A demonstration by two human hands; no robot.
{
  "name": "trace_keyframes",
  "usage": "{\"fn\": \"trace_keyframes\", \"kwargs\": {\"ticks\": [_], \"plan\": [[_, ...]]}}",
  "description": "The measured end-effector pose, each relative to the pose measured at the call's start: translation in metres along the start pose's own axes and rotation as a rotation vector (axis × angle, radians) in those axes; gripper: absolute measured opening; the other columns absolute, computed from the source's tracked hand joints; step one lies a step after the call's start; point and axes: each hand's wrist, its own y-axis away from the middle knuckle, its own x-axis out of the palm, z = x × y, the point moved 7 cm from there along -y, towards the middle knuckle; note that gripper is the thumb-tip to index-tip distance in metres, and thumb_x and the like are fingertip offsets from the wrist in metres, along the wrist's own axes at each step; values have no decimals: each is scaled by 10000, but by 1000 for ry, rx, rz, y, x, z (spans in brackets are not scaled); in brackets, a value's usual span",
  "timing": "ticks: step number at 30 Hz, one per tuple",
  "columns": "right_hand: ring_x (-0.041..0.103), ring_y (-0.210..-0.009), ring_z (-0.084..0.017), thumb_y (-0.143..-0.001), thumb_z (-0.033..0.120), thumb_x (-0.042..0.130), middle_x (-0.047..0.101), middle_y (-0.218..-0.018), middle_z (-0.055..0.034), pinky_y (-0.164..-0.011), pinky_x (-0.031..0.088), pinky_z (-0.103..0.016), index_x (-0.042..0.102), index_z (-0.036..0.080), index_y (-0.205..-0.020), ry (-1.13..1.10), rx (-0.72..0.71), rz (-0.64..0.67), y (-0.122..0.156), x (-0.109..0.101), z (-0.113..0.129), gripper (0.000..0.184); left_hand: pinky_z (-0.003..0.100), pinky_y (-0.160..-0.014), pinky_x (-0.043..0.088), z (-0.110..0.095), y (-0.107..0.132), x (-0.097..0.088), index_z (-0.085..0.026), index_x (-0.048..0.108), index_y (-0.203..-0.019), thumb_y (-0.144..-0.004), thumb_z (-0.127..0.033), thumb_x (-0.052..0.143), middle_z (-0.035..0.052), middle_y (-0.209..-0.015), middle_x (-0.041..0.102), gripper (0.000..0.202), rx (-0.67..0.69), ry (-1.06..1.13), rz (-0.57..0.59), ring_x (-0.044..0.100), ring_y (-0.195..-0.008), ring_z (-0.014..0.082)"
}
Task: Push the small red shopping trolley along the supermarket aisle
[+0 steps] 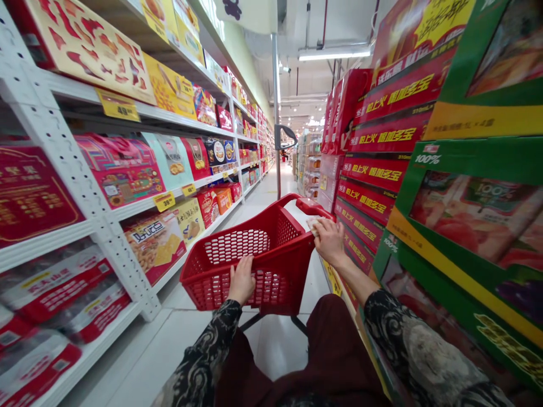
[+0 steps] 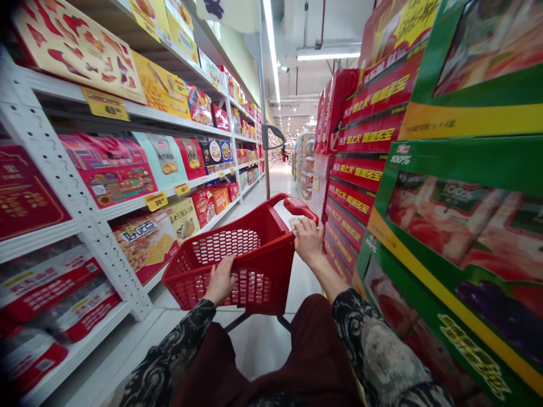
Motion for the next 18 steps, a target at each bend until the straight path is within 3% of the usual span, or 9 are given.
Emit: {"fn": "trace_keyframes", "kwargs": {"ticks": [5,8,11,16,18], "plan": [[393,-1191,-246,-743,141,473,524,-1276,-81,-1015,176,-475,553,205,-1149,-65,-160,117,11,20,47,419,501,-1096,202,1,-1,0,-100,377,-1312,-687,-47,366,123,-1410,384,627,-8,-18,9,312,-1318,200],[389,-1205,-237,-753,134,461,519,-1287,-70,-1018,170,-477,542,220,-1168,-104,-204,147,16,25,59,432,504,-1091,214,2,-1,1,-113,377,-1314,-688,-47,366,122,-1412,383,630,11,-26,6,313,-1317,198],[390,-1210,-240,-769,140,447,515,-1297,-65,-1026,141,-503,544,226,-1164,-94,-164,115,15,21,44,415,507,-1086,222,2,-1,2,-125,386,-1311,-689,-44,371,125,-1405,393,628,11,-28,-1,317,-1316,200],[390,-1211,-257,-760,129,434,500,-1308,-82,-1028,132,-529,558,215,-1144,-28,33,2,3,7,-5,412,510,-1085,220,1,0,1,-142,382,-1316,-689,-39,372,120,-1404,396,636,10,-26,-6,317,-1316,200],[386,-1214,-265,-756,122,431,497,-1308,-94,-1025,148,-527,560,207,-1145,-25,64,-26,1,4,-12,419,511,-1083,226,1,0,1,-152,382,-1318,-690,-43,372,116,-1405,396,638,14,-39,-11,319,-1315,202]]}}
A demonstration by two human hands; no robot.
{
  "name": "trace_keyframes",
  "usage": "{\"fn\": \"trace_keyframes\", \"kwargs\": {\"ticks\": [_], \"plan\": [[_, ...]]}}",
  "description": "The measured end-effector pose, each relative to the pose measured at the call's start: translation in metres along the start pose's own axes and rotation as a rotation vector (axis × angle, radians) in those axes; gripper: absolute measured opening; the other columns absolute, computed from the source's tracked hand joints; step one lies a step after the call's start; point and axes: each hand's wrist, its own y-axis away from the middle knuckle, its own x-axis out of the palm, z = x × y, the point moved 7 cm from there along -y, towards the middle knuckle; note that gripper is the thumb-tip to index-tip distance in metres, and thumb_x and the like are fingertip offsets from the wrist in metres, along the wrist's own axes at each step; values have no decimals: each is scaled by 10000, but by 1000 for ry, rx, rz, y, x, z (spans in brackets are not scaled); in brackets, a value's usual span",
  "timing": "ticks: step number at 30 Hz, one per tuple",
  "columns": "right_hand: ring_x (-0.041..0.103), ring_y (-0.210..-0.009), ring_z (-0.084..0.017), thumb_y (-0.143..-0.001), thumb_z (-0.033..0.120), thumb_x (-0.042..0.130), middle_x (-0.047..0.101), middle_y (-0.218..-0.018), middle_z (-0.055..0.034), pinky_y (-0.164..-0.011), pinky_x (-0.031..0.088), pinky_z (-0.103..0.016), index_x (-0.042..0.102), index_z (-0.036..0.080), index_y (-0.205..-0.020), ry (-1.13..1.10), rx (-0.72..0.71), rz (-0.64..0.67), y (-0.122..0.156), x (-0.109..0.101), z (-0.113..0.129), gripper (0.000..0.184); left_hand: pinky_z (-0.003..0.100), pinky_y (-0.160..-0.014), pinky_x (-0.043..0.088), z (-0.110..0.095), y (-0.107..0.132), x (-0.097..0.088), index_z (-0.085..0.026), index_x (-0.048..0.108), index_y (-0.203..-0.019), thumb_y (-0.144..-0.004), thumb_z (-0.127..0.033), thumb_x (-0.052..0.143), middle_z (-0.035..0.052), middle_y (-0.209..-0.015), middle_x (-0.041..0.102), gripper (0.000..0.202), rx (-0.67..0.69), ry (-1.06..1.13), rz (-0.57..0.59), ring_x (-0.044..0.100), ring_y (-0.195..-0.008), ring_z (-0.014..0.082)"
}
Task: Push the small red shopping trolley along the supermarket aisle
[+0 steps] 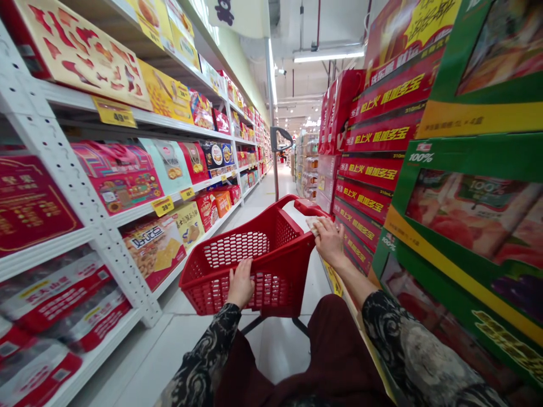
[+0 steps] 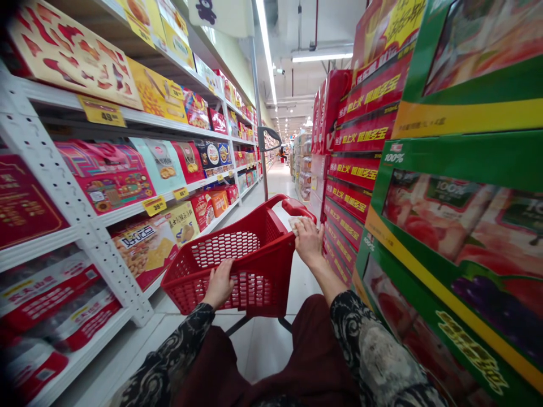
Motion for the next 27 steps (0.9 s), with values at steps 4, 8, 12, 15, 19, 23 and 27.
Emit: {"fn": "trace_keyframes", "kwargs": {"ticks": [4,8,12,15,19,23,27], "plan": [[381,-1221,-268,-762,110,433,500,-1303,-102,-1029,154,-513,547,205,-1176,-4,-51,50,6,7,19,439,502,-1082,239,-1,0,-2,-168,386,-1319,-694,-55,387,109,-1400,405,635,-4,-26,-4,327,-1312,204],[363,-1246,-244,-792,102,417,485,-1327,-81,-1030,145,-501,522,224,-1207,-34,-193,161,21,22,56,445,484,-1084,241,-2,1,-4,-156,378,-1325,-702,-56,381,109,-1409,393,631,1,-55,8,322,-1315,195],[382,-1230,-229,-814,102,398,501,-1314,-66,-1025,161,-490,534,233,-1185,-58,-223,164,22,25,59,417,501,-1087,222,-5,2,-5,-136,370,-1330,-708,-71,391,122,-1419,373,626,28,-111,30,308,-1324,204],[410,-1197,-239,-796,96,415,512,-1299,-79,-1028,162,-493,553,214,-1160,-34,-131,88,11,15,34,407,527,-1082,210,-11,3,-7,-115,349,-1341,-726,-83,384,138,-1436,337,617,15,-135,13,288,-1334,220],[428,-1169,-253,-787,92,427,525,-1277,-99,-1022,180,-492,570,198,-1141,-8,-43,30,2,6,15,396,523,-1078,224,-30,4,-7,-116,356,-1338,-723,-80,395,137,-1445,318,617,65,-116,6,275,-1340,228],[414,-1188,-237,-809,92,422,523,-1282,-87,-1027,183,-466,559,214,-1159,-45,-191,115,16,18,50,395,517,-1087,208,-50,5,-4,-132,407,-1309,-716,-86,417,124,-1450,312,595,135,-118,22,268,-1341,236],[394,-1209,-211,-809,94,449,514,-1295,-56,-1039,180,-431,541,246,-1178,-100,-326,190,33,34,89,410,515,-1092,196,-59,4,-4,-124,402,-1311,-713,-75,408,125,-1450,314,599,158,-132,7,256,-1346,230]]}}
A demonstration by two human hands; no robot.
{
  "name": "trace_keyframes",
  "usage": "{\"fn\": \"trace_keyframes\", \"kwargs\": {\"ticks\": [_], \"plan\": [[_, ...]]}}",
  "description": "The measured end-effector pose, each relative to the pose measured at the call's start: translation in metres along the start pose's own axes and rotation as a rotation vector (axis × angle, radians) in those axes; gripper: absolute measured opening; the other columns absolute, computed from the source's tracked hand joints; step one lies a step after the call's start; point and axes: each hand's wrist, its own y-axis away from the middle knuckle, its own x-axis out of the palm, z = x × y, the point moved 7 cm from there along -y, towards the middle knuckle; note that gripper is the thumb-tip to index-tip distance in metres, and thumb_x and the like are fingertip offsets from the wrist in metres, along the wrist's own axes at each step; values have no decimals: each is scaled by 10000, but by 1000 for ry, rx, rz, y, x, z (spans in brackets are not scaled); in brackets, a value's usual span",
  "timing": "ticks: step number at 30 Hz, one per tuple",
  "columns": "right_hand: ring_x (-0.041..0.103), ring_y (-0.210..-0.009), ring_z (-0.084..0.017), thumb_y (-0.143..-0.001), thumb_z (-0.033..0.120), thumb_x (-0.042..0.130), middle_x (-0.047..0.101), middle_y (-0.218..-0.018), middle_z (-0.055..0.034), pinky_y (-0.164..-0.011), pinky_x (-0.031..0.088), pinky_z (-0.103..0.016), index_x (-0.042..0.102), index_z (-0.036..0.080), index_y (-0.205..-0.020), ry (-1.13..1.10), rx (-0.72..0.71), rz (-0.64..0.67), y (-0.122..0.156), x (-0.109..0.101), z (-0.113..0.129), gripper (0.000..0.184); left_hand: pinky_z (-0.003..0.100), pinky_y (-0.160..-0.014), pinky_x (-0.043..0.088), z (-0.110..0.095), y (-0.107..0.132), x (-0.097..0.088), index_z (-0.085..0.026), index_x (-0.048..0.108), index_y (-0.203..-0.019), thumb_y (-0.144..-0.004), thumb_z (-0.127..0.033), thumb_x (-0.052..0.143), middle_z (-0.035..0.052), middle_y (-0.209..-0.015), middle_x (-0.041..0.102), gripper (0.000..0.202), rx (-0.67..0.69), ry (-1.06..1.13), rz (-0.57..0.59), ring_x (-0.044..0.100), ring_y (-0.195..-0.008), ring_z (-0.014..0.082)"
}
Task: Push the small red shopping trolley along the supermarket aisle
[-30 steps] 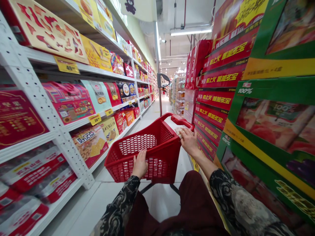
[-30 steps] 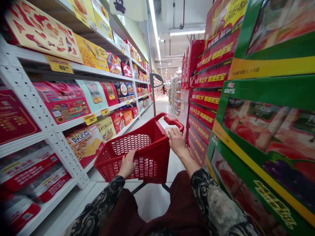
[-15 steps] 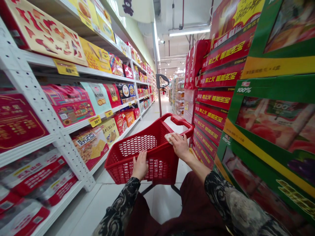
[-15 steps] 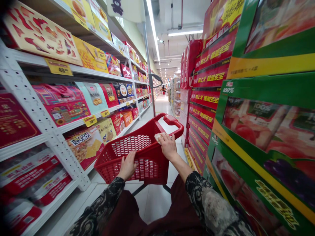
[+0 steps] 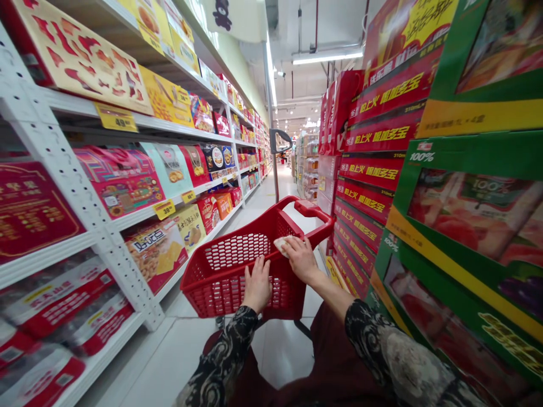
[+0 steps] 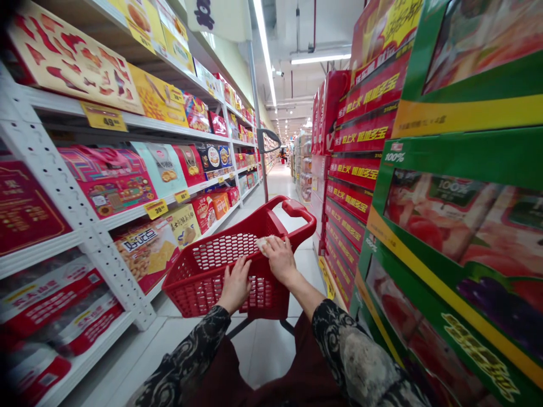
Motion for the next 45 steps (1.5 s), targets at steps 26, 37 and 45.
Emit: {"fn": "trace_keyframes", "kwargs": {"ticks": [26,37,45], "plan": [[410,-1159,-244,-755,126,475,523,-1269,-81,-1044,163,-444,538,191,-1187,27,52,-36,-3,-17,-31,441,524,-1089,186,12,1,2,-143,348,-1348,-707,-91,420,111,-1461,288,647,-9,19,29,259,-1346,221],[387,-1175,-239,-735,106,482,510,-1281,-76,-1044,176,-423,541,192,-1183,8,53,-62,2,-12,-23,460,551,-1068,222,17,5,3,-102,304,-1363,-725,-109,415,143,-1470,253,648,-141,-1,2,230,-1356,246],[461,-1104,-248,-781,177,490,553,-1211,-86,-1035,149,-502,550,220,-1140,-16,43,39,-11,-11,-15,367,536,-1076,220,33,8,6,-125,309,-1367,-724,-128,407,106,-1465,283,650,-149,-39,32,236,-1354,222]]}}
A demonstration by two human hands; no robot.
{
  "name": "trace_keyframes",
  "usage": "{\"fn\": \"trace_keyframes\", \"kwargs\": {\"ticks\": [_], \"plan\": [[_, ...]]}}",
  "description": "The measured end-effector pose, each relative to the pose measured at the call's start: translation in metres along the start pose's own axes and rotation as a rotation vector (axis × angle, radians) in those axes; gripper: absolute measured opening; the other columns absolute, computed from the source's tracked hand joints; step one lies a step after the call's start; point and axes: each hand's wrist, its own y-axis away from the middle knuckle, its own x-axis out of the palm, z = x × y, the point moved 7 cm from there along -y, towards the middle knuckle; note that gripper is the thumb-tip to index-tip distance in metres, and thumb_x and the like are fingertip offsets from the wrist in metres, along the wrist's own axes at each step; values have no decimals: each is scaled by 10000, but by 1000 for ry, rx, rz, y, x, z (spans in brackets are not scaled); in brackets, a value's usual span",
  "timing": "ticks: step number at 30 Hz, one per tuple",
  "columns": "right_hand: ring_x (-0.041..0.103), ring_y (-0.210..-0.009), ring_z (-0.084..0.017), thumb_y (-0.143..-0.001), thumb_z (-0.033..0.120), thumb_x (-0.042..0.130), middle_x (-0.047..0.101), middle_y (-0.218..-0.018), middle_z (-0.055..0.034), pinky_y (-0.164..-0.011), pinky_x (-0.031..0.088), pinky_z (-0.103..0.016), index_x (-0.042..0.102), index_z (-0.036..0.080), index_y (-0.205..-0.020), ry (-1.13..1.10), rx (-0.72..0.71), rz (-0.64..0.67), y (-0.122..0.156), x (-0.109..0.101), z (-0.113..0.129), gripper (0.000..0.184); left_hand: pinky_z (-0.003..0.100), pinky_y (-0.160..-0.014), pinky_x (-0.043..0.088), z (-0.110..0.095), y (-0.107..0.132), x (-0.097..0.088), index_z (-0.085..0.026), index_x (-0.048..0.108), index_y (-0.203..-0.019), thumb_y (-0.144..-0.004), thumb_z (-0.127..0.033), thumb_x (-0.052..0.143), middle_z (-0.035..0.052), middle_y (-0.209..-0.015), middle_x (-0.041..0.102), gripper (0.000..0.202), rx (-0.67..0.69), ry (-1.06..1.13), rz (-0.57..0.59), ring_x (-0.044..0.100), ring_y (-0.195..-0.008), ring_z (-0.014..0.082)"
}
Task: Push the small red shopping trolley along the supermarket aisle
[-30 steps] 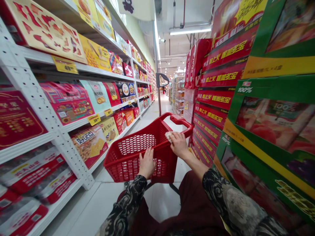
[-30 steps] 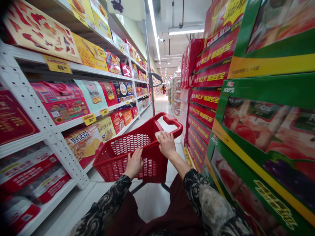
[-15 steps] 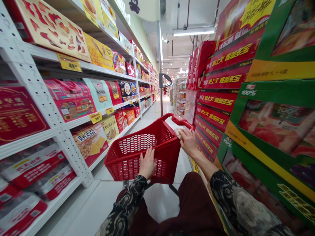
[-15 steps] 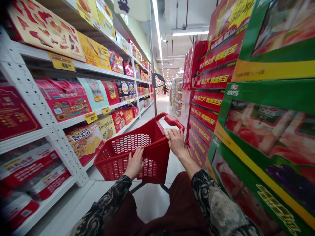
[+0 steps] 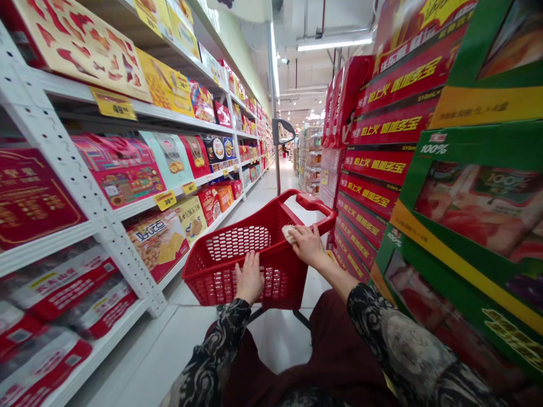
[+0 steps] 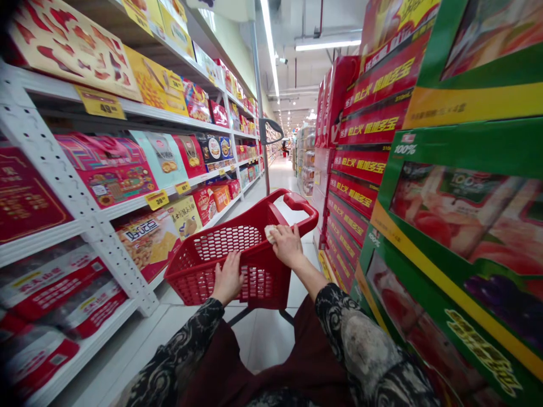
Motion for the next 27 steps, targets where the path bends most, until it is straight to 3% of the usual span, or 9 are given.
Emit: {"fn": "trace_keyframes", "kwargs": {"ticks": [4,9,14,21,27], "plan": [[514,-1026,-235,-784,178,498,598,-1102,-73,-1029,149,-502,565,229,-1100,33,-18,31,-4,-4,-8,327,575,-1047,232,26,9,3,-124,291,-1377,-724,-160,411,126,-1480,238,664,-113,-60,-17,202,-1364,253],[513,-1035,-234,-798,175,495,590,-1123,-79,-1010,184,-488,562,230,-1104,45,-19,8,-2,0,-9,318,601,-1022,234,50,19,9,-183,232,-1404,-710,-146,433,134,-1499,173,723,-173,-111,-18,165,-1372,281],[507,-1063,-234,-814,184,485,578,-1168,-78,-1007,192,-510,555,240,-1112,49,-10,9,-2,3,-13,311,496,-1029,299,52,12,12,-167,214,-1410,-695,-140,468,139,-1505,144,759,-134,-57,45,121,-1381,277],[503,-1084,-233,-822,190,477,570,-1192,-80,-996,218,-514,556,250,-1124,76,20,29,-7,11,-21,318,468,-1041,295,54,-8,9,-177,220,-1402,-685,-141,480,131,-1506,148,764,-115,20,179,124,-1383,254],[486,-1107,-239,-828,169,451,568,-1206,-88,-991,219,-494,558,238,-1130,97,23,3,-6,10,-29,327,514,-1063,235,53,-3,15,-159,228,-1399,-693,-139,452,129,-1509,133,741,-136,-25,92,131,-1382,255]]}}
